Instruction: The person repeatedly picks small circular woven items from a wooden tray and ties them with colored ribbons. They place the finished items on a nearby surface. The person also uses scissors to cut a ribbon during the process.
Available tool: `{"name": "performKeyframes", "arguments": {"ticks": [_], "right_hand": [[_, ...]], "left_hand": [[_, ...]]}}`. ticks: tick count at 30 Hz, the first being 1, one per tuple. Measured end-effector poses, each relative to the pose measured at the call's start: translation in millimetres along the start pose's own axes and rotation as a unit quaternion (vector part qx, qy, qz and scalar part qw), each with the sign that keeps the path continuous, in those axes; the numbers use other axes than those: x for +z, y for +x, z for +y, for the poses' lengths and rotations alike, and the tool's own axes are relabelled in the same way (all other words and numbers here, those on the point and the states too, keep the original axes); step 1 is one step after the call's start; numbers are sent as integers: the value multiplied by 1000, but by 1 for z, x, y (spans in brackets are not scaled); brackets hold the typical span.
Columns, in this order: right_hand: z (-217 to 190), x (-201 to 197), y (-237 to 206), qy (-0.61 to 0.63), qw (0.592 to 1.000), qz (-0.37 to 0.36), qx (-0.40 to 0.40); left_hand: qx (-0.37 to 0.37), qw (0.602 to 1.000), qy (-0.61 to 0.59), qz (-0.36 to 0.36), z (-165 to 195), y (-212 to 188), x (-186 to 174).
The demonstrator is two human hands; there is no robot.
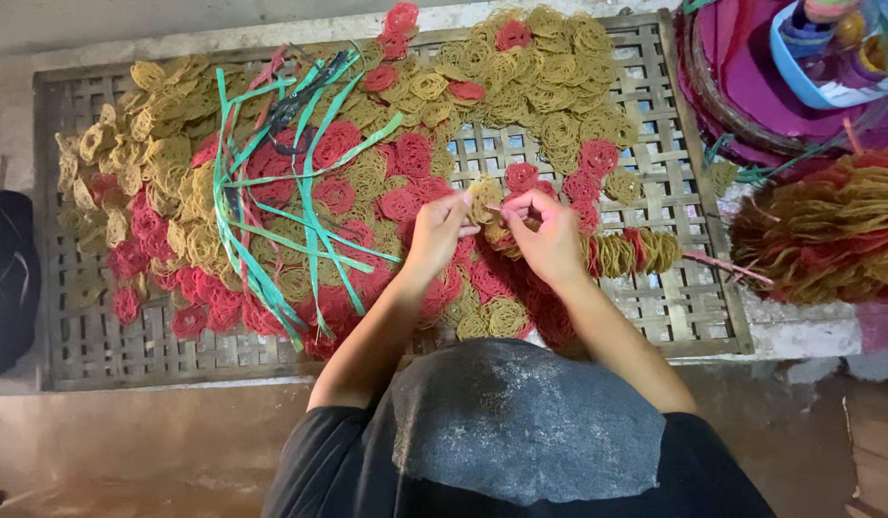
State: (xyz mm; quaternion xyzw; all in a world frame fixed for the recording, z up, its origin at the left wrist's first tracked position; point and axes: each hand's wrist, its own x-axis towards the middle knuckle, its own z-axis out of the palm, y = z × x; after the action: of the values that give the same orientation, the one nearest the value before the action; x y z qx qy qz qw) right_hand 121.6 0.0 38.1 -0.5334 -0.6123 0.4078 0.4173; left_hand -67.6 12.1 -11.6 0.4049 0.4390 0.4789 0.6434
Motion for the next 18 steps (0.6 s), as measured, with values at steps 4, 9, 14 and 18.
{"name": "performKeyframes", "arguments": {"ticks": [4, 9, 14, 18], "right_hand": [[1, 1, 1, -11, 1000, 2, -3], [-2, 1, 0, -68, 997, 26, -12], [-8, 2, -2, -104, 994, 32, -21], [-9, 3, -3, -106, 992, 29, -66]], "left_hand": [[32, 998, 49, -3, -3, -5, 4], [59, 993, 101, 1, 1, -11, 11], [80, 990, 119, 3, 8, -15, 15], [73, 989, 127, 14, 10, -15, 18]]}}
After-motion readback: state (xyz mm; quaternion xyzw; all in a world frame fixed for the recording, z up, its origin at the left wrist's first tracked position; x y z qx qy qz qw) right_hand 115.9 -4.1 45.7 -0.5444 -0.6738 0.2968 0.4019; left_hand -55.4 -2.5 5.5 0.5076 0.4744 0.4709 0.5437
